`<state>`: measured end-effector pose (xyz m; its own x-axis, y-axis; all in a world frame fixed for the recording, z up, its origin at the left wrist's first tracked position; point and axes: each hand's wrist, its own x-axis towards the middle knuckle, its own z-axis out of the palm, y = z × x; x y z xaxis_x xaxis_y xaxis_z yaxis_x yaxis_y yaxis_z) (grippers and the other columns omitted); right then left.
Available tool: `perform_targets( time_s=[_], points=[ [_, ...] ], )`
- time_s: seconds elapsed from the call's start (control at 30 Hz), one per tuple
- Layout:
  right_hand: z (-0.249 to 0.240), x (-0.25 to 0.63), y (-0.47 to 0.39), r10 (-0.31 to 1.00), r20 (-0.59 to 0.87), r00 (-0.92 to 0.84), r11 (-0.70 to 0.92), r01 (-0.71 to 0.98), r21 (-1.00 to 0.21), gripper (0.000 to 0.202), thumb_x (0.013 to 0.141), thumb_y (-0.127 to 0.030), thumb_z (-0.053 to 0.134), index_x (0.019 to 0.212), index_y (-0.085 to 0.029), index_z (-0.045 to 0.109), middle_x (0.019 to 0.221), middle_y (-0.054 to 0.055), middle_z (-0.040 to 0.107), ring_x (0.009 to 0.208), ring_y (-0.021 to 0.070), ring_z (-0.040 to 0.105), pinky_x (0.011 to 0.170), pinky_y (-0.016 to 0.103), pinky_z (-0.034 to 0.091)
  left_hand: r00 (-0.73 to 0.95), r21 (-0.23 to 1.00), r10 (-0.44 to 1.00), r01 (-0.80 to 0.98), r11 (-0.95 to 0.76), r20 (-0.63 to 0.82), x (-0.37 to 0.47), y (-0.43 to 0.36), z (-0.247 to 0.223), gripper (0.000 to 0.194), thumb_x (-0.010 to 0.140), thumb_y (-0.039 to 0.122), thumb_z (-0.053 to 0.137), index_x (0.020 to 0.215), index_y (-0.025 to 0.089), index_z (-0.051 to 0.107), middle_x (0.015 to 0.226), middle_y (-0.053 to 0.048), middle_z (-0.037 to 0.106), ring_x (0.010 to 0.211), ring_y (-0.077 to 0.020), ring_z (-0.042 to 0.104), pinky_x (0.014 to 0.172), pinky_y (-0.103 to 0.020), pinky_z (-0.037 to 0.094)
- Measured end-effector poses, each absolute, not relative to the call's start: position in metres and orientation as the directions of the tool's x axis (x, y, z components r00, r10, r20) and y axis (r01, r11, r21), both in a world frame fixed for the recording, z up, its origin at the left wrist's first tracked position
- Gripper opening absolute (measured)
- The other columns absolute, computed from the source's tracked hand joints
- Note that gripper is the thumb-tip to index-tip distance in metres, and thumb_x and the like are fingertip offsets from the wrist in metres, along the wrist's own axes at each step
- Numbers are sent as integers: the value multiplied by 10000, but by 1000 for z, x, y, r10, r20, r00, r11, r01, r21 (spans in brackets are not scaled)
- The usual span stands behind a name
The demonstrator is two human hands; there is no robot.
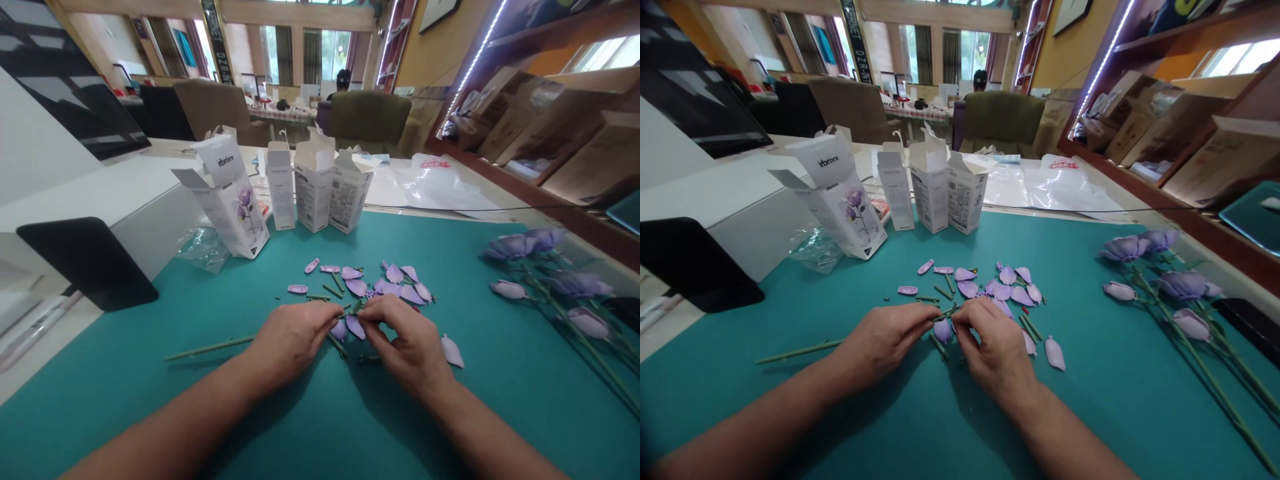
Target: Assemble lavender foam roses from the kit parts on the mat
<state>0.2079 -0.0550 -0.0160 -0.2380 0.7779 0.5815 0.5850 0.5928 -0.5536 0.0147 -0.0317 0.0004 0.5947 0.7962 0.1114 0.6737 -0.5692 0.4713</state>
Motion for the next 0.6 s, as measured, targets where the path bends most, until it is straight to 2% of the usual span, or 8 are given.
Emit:
perform_targets(
  time_s=[0.2, 0.27, 0.43, 0.6],
  points=[
    [-19, 209, -54, 762, 575, -300, 616, 611, -497, 148, 861, -118, 494, 831, -221, 596, 831, 49, 660, 784, 169, 643, 661, 276, 509, 586, 493, 801, 665, -561, 121, 16, -32, -1, 254, 948, 242, 410, 1073, 219, 631, 1016, -30, 704, 911, -190, 654, 746, -265, 475],
    [-17, 209, -55, 788, 554, -268, 589, 587, -555, 131, 866, -137, 506, 863, -221, 606, 838, 50, 660, 793, 171, 636, 677, 284, 512, 583, 526, 801, 644, -556, 132, 15, -31, 0, 266, 945, 230, 409, 1103, 223, 622, 1045, -31, 698, 937, -185, 647, 776, -269, 478],
    [-7, 214, -57, 898, 411, -156, 436, 436, -788, 133, 863, -245, 579, 991, -226, 609, 906, 36, 659, 806, 159, 623, 699, 278, 517, 595, 598, 790, 582, -552, 150, 10, -29, 9, 261, 935, 207, 408, 1088, 207, 619, 1043, -32, 693, 924, -161, 633, 811, -263, 475],
    [-1, 216, -58, 885, 443, -147, 462, 402, -790, 86, 877, -233, 559, 908, -224, 639, 848, 22, 637, 779, 147, 590, 671, 263, 483, 617, 607, 755, 518, -602, 222, 6, -28, 16, 221, 942, 271, 427, 1008, 206, 627, 927, -16, 690, 836, -145, 623, 745, -241, 464]
  ],
)
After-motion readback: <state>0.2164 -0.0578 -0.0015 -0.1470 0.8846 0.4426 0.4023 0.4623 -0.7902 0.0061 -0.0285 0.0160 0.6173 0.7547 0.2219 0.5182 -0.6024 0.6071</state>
